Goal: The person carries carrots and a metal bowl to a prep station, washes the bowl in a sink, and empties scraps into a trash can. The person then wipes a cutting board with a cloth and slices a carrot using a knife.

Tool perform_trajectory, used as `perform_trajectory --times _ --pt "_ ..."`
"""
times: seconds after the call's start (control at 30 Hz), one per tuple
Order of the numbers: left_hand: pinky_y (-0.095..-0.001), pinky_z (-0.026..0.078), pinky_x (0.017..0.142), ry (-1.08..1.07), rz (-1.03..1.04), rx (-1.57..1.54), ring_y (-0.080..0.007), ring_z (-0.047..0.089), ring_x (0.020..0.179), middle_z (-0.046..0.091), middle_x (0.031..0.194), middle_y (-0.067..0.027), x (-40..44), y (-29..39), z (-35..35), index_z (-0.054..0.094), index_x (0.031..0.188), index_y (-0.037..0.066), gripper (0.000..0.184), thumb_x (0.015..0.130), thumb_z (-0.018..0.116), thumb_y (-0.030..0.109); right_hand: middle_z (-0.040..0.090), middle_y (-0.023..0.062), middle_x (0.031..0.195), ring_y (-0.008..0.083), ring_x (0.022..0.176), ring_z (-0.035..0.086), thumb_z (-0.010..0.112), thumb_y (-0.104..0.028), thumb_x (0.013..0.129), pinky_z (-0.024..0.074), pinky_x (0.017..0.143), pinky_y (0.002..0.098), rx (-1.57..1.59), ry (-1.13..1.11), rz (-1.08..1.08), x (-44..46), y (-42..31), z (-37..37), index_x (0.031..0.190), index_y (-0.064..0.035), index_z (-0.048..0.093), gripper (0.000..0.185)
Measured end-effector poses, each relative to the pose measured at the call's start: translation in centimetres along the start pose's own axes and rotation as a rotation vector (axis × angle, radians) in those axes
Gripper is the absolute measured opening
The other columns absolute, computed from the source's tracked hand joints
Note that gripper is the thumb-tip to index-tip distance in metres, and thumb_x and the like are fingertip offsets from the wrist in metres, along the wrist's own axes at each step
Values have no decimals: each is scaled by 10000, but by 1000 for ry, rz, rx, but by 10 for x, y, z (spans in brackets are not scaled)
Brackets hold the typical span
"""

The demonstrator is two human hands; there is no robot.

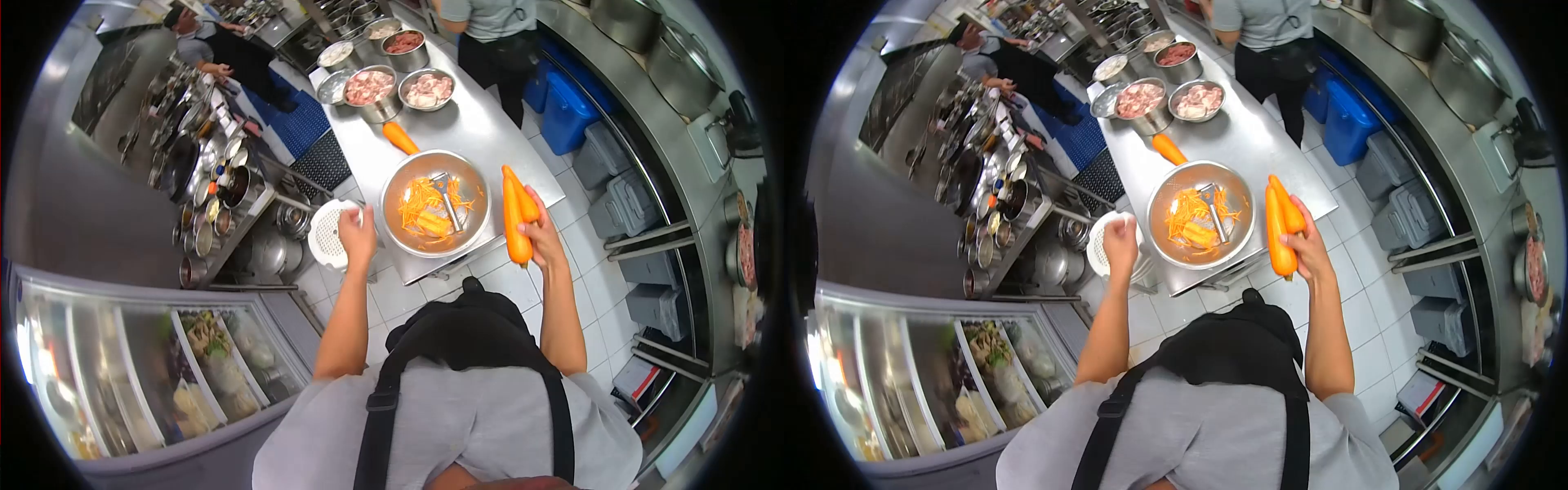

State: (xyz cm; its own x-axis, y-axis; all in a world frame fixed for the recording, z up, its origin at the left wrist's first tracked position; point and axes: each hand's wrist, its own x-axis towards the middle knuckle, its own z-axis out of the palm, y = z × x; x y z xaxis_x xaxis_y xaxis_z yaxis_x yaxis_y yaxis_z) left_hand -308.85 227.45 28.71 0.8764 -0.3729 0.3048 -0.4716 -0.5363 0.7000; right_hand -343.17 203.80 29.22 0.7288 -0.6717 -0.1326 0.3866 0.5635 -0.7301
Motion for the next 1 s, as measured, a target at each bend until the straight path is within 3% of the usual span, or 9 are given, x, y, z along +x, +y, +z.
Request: perform_trajectory --times 0.17,0.23,0.3,0.33,0.4,0.57,0.87,0.97,1.0 --pt "-427 541 886 -176 -49 216 -386 700 1007 719 1049 -256 155 47 99 692 1143 -31 598 842 747 483 523 145 1403 306 1148 635 773 22 735 588 935 494 -45 102 -20 -73 11 4 1591 -158 293 997" --pt "-430 541 903 -560 -178 191 -368 702 1050 726 1110 -242 219 10 164 711 1164 -20 661 823 741 545 533 147 1388 309 1139 638 774 30 732 589 927 494 -36 197 -14 -113 15 11 1589 -164 298 999" --pt "-378 561 830 -532 -223 -354 -237 711 899 748 1056 -134 236 -25 227 738 1122 19 551 803 821 460 529 139 1398 298 1160 623 766 55 730 577 946 478 -9 355 -64 -157 22 18 1583 -169 316 989" --pt "-369 575 771 -728 -219 -598 -209 696 836 725 993 -96 262 -59 271 719 1058 38 393 831 832 338 518 131 1415 284 1186 607 756 76 728 564 968 463 2 440 -90 -178 27 16 1577 -170 332 980" --pt "-491 613 731 -863 -292 -959 -320 697 817 660 925 -140 274 -89 294 569 921 60 130 971 632 162 510 127 1427 260 1232 574 740 100 736 532 1015 430 28 590 -173 -232 49 11 1566 -168 358 952" --pt "-528 609 769 -532 -382 -1025 -357 673 835 644 999 -173 298 -92 265 581 1084 -21 295 987 544 255 504 136 1428 265 1251 564 712 126 742 514 1036 400 88 978 -363 -324 119 -3 1547 -145 381 912" --pt "-452 575 828 34 203 -792 -314 653 906 651 1058 -122 184 73 114 599 1192 13 422 1019 538 393 494 169 1423 298 1255 564 702 139 762 526 1032 426 341 1400 -602 -536 197 -42 1544 -139 369 894" --pt "-427 564 848 -212 308 -989 -300 646 929 654 1078 -105 83 147 97 605 1228 24 465 1029 537 440 500 167 1413 295 1244 567 706 139 760 525 1032 427 376 1414 -660 -571 198 -92 1541 -135 373 893" --pt "-418 560 854 -439 272 -1080 -295 644 937 655 1084 -99 38 175 106 607 1240 28 480 1033 536 455 513 160 1389 327 1156 616 699 124 770 588 901 539 350 1390 -705 -579 200 -116 1563 -155 318 923"
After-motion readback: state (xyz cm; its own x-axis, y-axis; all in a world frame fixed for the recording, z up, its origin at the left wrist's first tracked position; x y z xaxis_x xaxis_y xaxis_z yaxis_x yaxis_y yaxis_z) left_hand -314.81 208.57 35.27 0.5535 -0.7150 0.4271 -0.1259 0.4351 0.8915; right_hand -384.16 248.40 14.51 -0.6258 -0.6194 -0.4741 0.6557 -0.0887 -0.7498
